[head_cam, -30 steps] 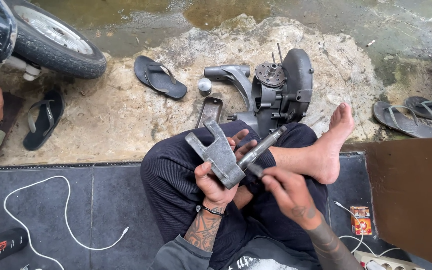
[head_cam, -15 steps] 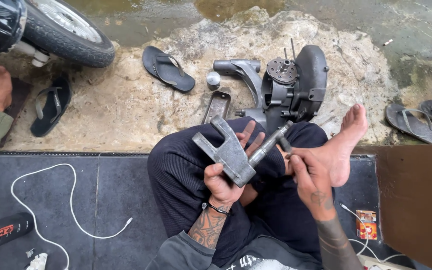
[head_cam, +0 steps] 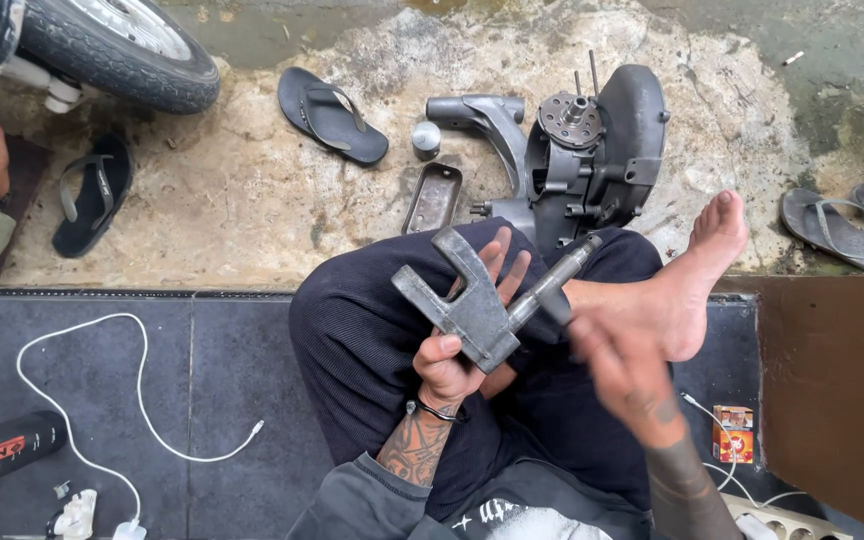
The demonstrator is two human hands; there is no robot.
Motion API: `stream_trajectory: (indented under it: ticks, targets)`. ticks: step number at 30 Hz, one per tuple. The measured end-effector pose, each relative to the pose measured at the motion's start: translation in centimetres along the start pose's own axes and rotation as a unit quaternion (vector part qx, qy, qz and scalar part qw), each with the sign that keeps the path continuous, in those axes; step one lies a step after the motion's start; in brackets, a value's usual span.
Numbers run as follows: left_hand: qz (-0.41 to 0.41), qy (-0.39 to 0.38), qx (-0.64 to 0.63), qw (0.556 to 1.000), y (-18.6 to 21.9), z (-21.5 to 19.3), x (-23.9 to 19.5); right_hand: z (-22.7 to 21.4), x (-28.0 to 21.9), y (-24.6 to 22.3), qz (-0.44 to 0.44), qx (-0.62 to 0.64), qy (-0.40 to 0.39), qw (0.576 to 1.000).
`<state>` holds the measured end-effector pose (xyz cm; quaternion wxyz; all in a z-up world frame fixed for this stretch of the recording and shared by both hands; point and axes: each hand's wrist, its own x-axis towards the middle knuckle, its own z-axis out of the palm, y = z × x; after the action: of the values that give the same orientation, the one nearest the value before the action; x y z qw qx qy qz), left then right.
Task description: The person sits on a mat and works on a mechanical assembly, likely a scooter part. They use a small tool to clean or adjust a threaded rod inserted into a metal bracket, then manipulate the assembly with their hands.
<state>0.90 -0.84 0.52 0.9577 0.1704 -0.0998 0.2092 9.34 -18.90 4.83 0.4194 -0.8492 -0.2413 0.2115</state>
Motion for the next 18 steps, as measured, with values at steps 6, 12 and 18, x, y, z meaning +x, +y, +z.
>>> stream_trajectory:
  ticks: [6,12,18]
  targets:
    - [0.008,-0.022,0.053,0.998,-0.1,0.1,0.0,0.7,-0.6,-1.6,-0.047,0.043,-0.058,0.996]
    - [0.011,-0.03,0.066,0.997,0.0,0.7,-0.2,-0.8,0.1,-0.1,-0.011,-0.061,0.04,0.997]
    - [0.005,-0.038,0.149,0.988,0.7,1.1,-0.1,-2.5,1.2,-2.2,-0.045,-0.097,0.05,0.993]
